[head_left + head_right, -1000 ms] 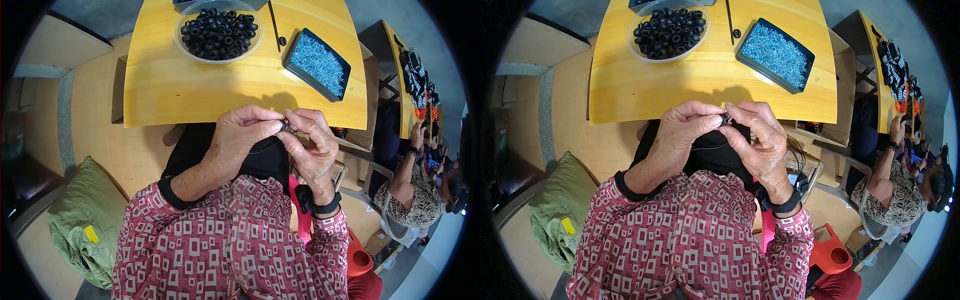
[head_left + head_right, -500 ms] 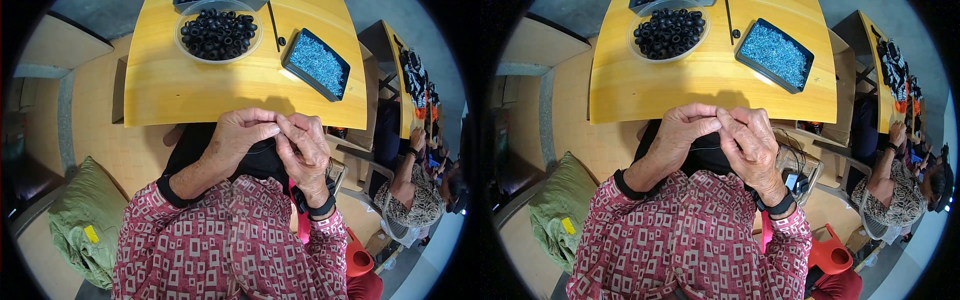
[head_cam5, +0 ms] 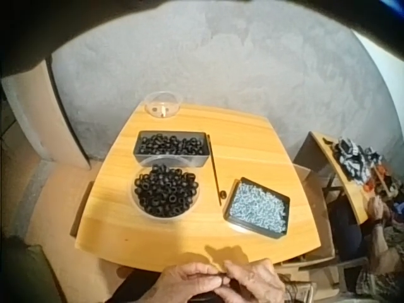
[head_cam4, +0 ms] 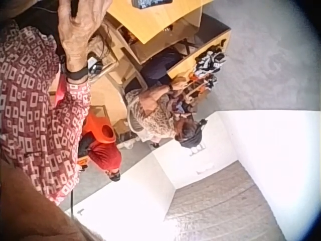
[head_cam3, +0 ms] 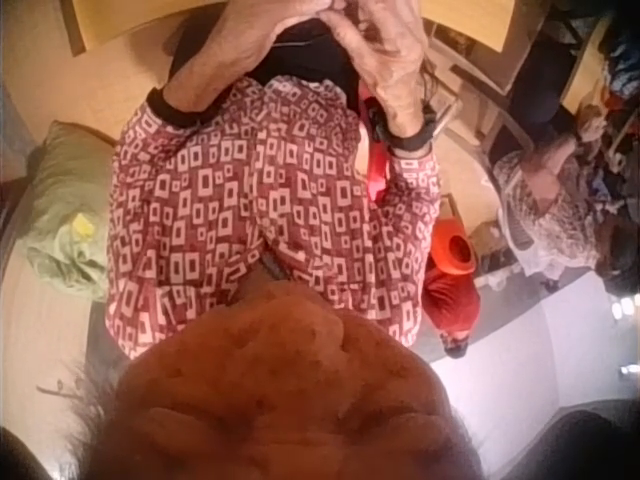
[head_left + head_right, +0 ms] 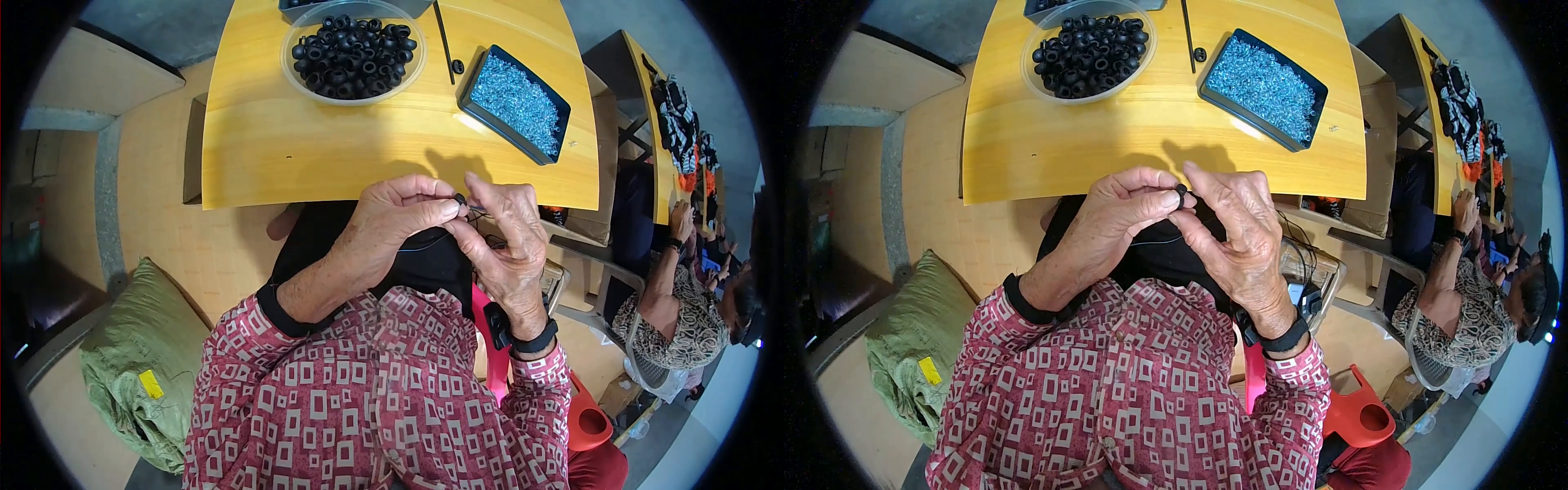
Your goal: The person assembles components by picking up black caps and inserting small plugs into them by hand.
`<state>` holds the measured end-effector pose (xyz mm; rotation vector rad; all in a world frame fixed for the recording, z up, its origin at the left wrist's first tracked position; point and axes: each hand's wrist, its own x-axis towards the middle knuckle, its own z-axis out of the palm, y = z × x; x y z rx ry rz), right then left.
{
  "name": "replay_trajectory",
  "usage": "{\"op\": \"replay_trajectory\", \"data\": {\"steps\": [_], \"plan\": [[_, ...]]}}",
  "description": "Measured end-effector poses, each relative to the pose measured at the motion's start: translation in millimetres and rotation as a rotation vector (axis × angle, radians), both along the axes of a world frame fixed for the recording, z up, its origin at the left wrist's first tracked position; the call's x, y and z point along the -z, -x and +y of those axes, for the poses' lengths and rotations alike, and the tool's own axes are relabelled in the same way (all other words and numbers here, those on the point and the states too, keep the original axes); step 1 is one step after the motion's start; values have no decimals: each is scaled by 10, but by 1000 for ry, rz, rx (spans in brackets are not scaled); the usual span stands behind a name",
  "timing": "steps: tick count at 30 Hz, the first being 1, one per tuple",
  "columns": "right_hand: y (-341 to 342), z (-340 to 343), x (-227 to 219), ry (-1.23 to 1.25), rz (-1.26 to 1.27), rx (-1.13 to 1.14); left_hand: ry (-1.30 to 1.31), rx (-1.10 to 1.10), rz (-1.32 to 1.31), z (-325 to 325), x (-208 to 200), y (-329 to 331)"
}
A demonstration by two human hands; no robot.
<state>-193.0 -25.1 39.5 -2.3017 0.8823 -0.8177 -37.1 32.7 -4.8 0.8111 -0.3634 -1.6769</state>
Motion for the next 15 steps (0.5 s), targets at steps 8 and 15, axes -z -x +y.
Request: {"op": "replay_trajectory", "data": {"steps": [8,15], "plan": [[-3,-46,-31,153,142,-82,20,-8,-69,11,-19,9],[39,-89,-4,287,156,-107,-45,-28,-145,42,-47,45]]}}
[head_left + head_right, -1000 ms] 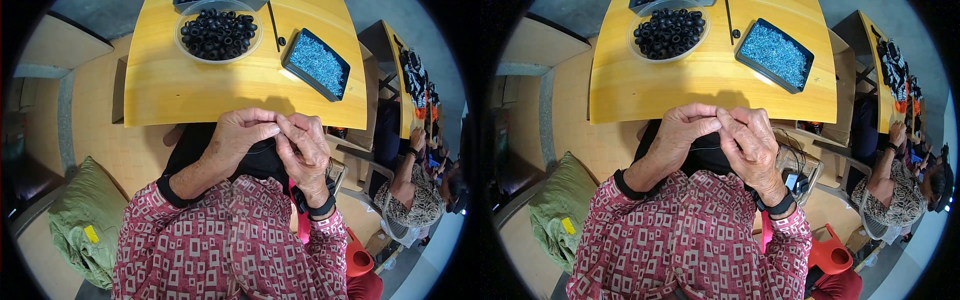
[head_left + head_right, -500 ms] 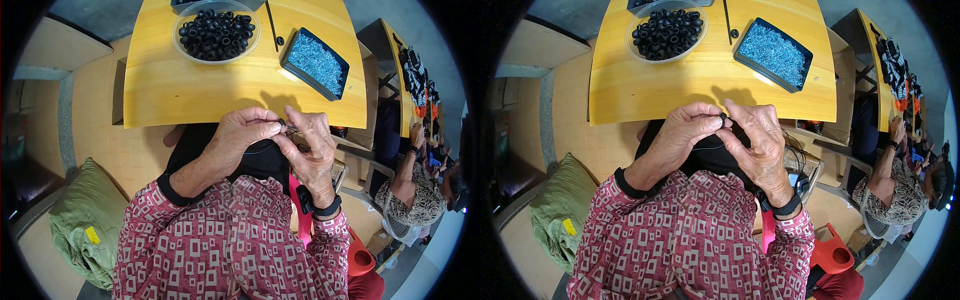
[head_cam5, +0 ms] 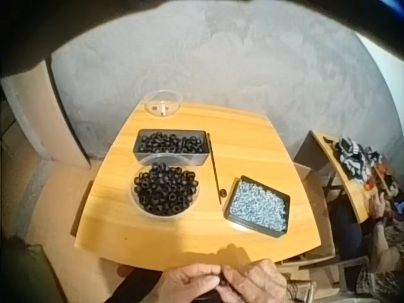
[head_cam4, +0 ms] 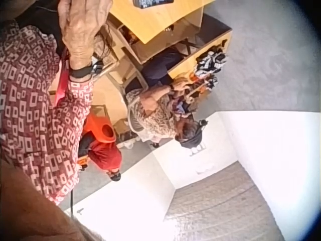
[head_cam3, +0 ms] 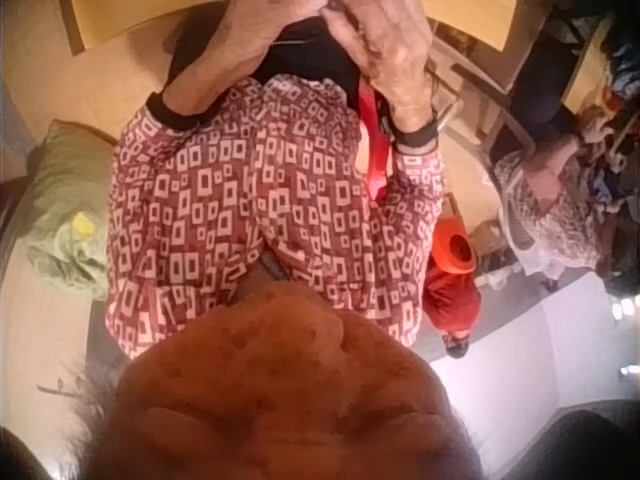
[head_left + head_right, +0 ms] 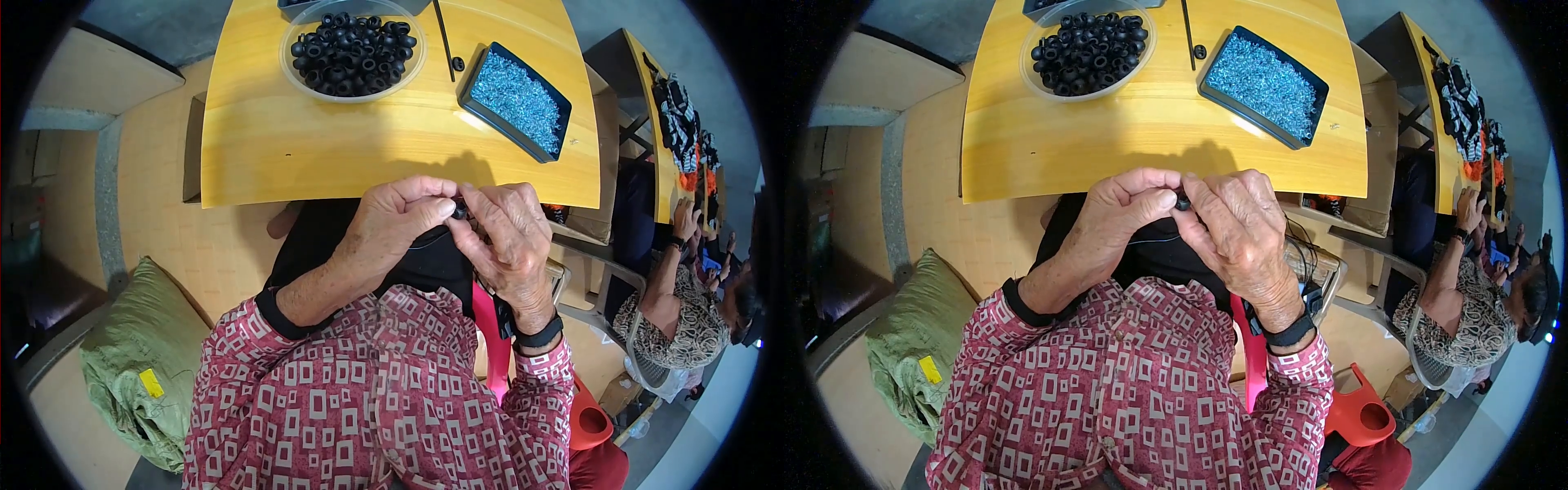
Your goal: The person assembles components by picking up black caps and inserting small plugs into them by hand.
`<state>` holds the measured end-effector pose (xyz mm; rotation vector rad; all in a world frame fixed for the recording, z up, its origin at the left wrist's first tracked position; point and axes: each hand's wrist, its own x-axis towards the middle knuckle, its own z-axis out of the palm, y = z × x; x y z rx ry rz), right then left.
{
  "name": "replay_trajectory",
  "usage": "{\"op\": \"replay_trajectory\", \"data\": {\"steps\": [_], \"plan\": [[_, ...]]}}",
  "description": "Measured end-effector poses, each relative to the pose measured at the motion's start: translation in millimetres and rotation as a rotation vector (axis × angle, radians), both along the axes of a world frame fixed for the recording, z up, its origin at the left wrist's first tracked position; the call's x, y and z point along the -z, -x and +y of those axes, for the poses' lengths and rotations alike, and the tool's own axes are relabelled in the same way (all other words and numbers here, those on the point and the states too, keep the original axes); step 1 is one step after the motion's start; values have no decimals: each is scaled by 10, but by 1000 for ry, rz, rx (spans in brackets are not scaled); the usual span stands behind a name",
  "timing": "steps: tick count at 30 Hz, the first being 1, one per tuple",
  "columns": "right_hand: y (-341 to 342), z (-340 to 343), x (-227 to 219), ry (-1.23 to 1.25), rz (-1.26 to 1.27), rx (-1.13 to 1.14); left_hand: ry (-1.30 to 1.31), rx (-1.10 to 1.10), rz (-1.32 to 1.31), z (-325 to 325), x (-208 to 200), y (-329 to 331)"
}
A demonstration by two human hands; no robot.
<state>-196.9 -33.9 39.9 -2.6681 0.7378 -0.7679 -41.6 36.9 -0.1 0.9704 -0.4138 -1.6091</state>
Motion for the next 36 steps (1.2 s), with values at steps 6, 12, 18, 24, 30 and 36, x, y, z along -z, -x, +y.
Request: {"op": "replay_trajectory", "data": {"steps": [6,12,18,24,30,36], "plan": [[30,7,25,58,11,-9,57,-25,-75,3,-45,2],[-7,96,51,176,22,42,64,-79,-120,14,-20,41],[-5,115,28,77,68,45,66,-66,-197,20,3,20],[-14,98,-23,-58,48,35,56,13,-188,2,11,-21],[72,60,-7,-486,-133,82,48,31,-47,15,24,2],[89,61,-70,-405,-121,87,128,17,-162,42,16,32]]}}
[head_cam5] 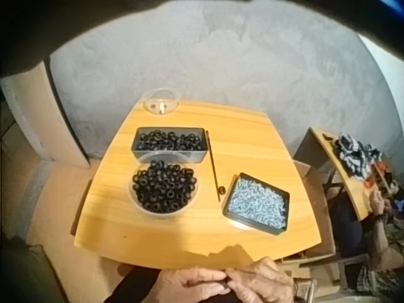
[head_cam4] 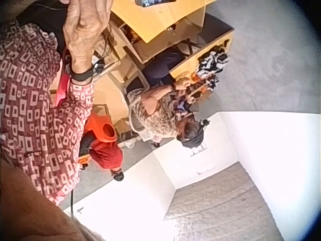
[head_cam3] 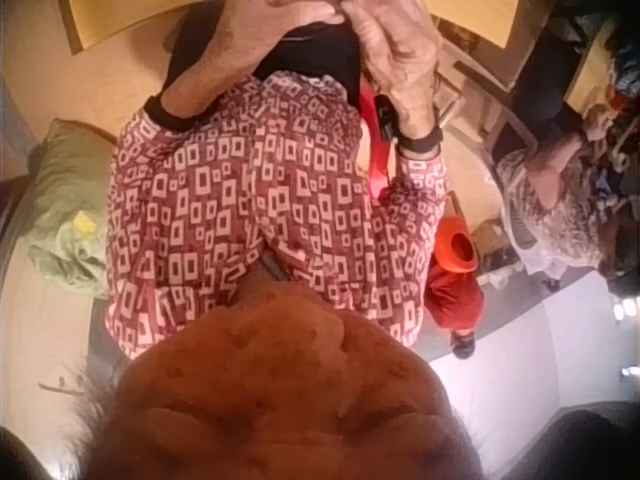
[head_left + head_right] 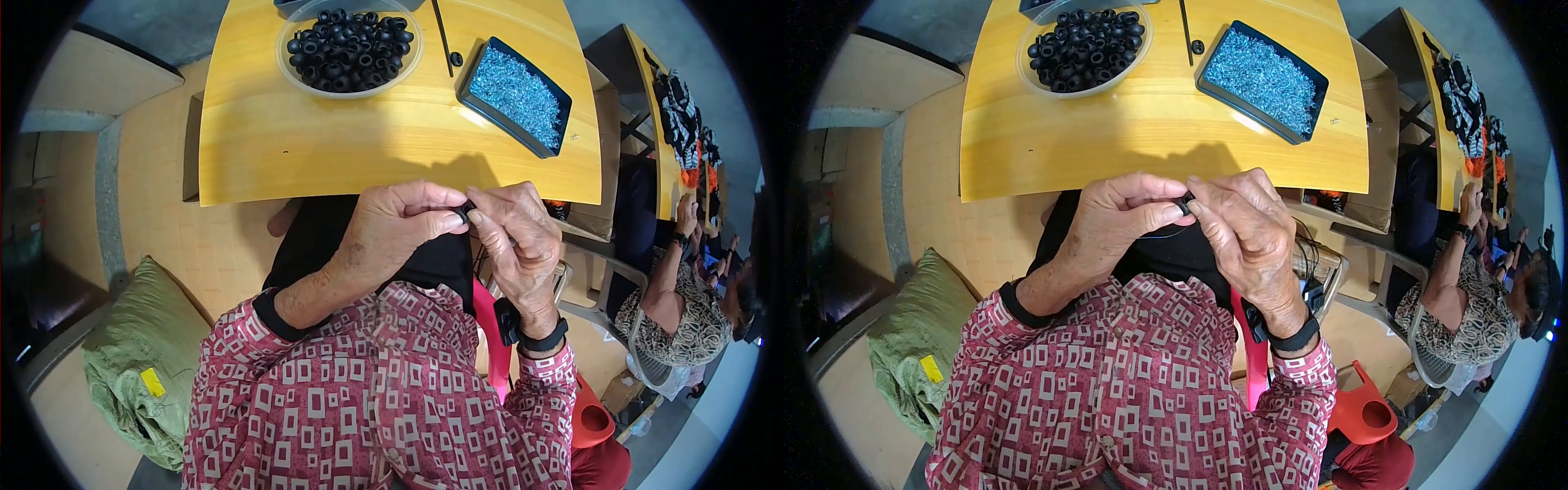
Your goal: The person assembles components by picking up black caps and inserting small plugs into them by hand.
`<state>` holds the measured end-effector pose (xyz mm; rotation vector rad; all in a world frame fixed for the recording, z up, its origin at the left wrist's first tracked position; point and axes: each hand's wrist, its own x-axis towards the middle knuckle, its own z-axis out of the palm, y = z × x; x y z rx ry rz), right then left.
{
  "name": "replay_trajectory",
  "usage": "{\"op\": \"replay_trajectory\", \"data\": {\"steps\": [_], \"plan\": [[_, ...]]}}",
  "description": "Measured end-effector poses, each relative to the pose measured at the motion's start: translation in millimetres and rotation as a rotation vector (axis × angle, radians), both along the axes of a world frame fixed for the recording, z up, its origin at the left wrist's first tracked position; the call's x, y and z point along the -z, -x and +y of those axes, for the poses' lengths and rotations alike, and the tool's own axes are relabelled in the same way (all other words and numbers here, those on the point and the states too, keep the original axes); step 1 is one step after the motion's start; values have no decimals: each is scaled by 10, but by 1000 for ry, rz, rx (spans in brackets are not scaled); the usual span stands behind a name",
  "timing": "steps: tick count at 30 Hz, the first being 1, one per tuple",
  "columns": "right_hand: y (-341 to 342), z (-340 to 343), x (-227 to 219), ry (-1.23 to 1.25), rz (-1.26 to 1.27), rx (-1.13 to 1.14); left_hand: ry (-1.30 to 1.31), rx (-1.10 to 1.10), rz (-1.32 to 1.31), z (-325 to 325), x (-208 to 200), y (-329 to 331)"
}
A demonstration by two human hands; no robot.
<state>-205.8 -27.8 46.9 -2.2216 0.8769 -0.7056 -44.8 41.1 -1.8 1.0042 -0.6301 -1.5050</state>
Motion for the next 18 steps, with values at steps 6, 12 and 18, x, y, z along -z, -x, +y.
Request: {"op": "replay_trajectory", "data": {"steps": [6,12,18], "plan": [[-19,21,20,329,104,-116,-55,-3,58,13,13,-8],[-25,22,40,334,113,-137,-34,-2,43,8,29,5],[-22,34,58,305,92,-96,-46,-6,57,5,18,31]]}}
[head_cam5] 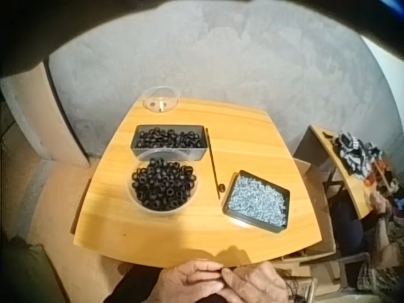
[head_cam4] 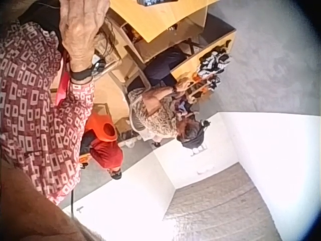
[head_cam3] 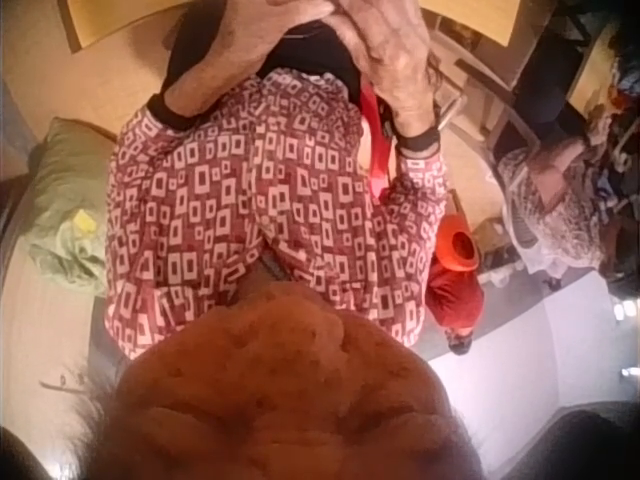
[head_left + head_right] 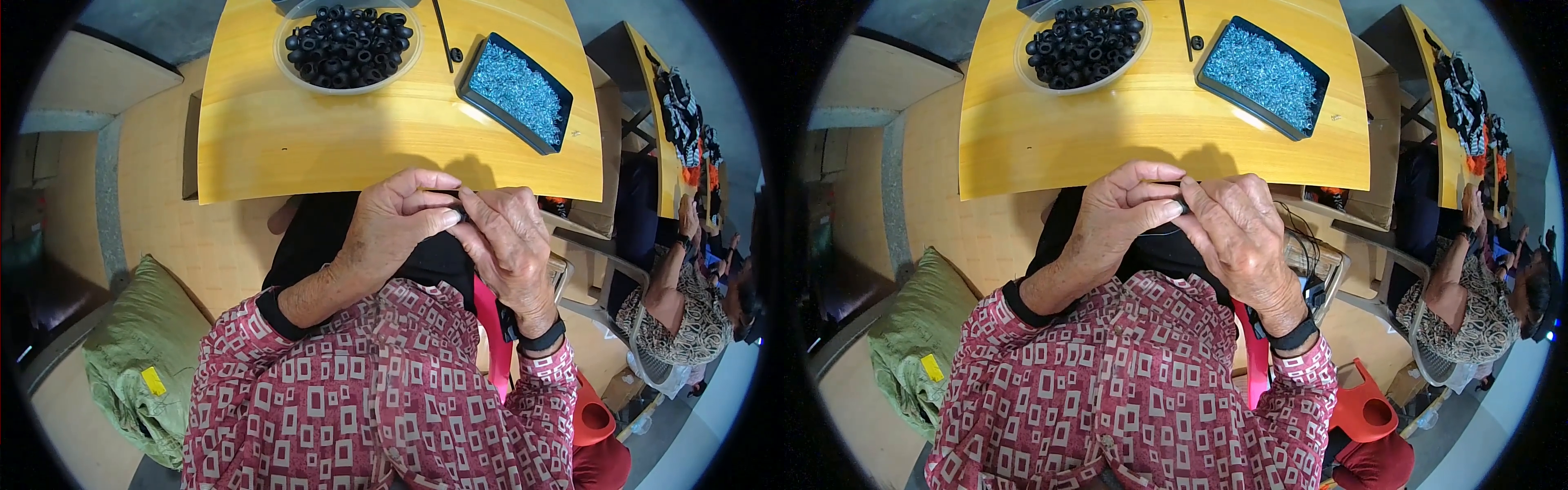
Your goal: The person assembles components by picking up black caps and inserting small plugs into them by hand.
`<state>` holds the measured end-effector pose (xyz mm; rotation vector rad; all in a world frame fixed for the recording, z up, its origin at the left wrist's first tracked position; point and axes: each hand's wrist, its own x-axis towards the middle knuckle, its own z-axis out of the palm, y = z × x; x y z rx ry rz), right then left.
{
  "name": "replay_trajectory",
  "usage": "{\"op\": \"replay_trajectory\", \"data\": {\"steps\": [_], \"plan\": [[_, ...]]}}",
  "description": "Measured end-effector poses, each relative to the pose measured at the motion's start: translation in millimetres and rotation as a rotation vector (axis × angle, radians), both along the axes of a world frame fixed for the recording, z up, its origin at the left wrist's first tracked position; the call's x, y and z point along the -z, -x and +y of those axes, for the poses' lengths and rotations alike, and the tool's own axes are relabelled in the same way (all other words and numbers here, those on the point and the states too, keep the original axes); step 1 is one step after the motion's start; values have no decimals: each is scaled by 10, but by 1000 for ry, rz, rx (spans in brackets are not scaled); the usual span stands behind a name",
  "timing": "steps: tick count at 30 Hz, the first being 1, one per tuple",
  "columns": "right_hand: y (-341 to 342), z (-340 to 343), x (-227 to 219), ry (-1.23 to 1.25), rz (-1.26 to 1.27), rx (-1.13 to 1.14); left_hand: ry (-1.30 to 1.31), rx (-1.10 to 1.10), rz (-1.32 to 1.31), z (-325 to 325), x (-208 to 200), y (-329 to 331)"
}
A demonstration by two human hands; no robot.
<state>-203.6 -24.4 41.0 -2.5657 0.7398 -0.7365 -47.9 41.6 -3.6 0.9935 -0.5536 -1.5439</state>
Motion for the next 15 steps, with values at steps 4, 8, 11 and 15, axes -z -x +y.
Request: {"op": "replay_trajectory", "data": {"steps": [4,8,11,15], "plan": [[10,0,54,90,25,-13,-50,7,72,6,-5,2],[15,-9,60,132,15,-16,-31,19,70,-2,-20,-16],[6,-11,46,130,2,-16,-53,50,63,-14,-64,-33],[-9,-23,29,142,-47,-5,-31,60,54,-7,-96,-52]]}}
